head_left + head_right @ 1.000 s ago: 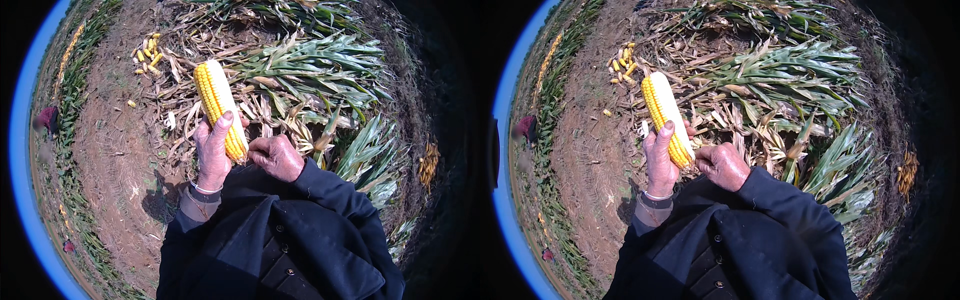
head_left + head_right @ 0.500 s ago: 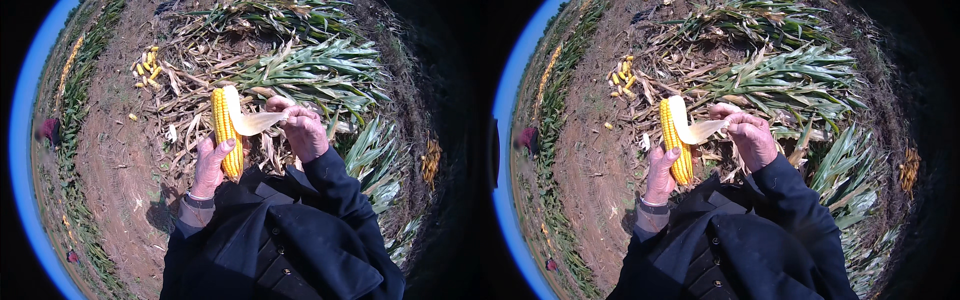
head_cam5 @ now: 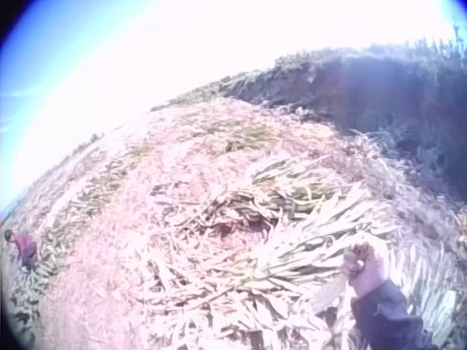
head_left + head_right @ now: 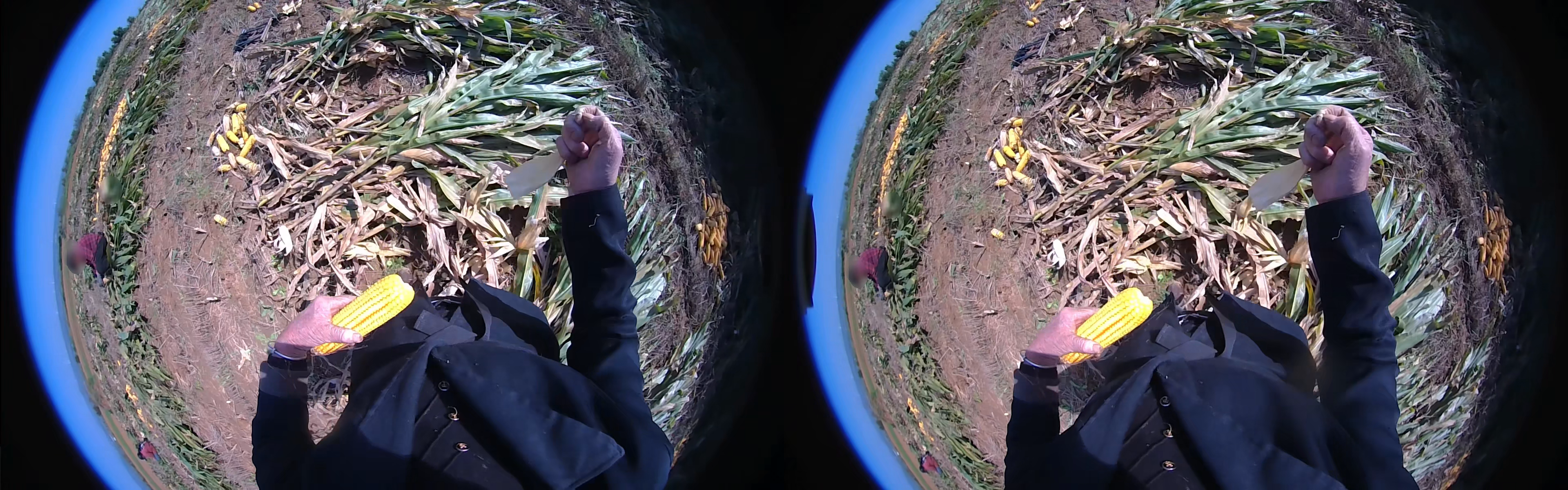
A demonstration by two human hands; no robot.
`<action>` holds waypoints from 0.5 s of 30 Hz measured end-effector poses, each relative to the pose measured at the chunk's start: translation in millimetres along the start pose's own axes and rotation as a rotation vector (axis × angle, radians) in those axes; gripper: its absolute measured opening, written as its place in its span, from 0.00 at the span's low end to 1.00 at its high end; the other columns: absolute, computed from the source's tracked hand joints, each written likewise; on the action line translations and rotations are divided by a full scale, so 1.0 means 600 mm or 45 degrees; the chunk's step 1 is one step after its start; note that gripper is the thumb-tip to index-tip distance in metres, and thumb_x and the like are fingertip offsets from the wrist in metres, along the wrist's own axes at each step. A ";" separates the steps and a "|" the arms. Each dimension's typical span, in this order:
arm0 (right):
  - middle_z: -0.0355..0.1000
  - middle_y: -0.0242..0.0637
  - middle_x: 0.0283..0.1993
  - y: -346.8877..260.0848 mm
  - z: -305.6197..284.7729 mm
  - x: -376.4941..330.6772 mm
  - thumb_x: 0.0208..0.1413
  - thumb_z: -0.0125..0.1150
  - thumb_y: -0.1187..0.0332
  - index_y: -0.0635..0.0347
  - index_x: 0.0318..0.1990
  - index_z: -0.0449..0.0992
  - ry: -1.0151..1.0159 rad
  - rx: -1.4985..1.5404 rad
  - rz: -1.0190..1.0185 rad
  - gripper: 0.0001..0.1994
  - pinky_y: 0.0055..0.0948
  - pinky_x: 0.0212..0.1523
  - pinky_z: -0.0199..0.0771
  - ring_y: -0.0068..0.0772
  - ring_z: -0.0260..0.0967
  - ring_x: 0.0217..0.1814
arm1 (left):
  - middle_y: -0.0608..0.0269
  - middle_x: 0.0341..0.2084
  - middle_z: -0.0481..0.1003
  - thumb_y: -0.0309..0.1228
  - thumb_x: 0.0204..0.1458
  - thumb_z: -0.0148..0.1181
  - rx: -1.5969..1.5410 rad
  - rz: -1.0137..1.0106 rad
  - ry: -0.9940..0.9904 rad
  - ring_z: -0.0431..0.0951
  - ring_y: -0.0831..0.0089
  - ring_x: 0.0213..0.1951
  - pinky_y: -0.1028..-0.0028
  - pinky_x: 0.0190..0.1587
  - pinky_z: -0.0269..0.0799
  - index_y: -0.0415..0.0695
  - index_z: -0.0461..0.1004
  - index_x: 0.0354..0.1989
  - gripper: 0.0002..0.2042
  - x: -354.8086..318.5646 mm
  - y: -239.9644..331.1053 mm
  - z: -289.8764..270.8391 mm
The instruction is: The person repeatedly picks up corn cobs from a pile on the ground, removes the husks by hand, and places the shucked cobs into a growing pile. The process is continuous and methodical, with the person handling each cob individually.
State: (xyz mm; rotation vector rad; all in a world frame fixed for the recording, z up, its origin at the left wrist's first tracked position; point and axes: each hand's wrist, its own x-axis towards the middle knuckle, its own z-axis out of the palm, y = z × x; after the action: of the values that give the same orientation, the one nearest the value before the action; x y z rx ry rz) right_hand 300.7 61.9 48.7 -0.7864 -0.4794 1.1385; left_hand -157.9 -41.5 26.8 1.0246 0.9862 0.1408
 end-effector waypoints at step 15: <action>0.76 0.51 0.37 0.292 -0.585 -0.299 0.47 0.59 0.61 0.60 0.35 0.79 -0.735 -2.316 0.675 0.13 0.46 0.46 0.75 0.55 0.75 0.43 | 0.51 0.35 0.76 0.38 0.56 0.60 -1.271 -0.313 0.386 0.79 0.64 0.33 0.69 0.35 0.79 0.34 0.68 0.52 0.22 0.049 -0.216 0.045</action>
State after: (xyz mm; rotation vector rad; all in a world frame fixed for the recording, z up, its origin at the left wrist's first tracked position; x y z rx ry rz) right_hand 373.1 -177.1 -302.9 -2.2222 -1.9961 1.1938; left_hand -163.3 -115.2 -87.1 -0.0374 1.1144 0.5332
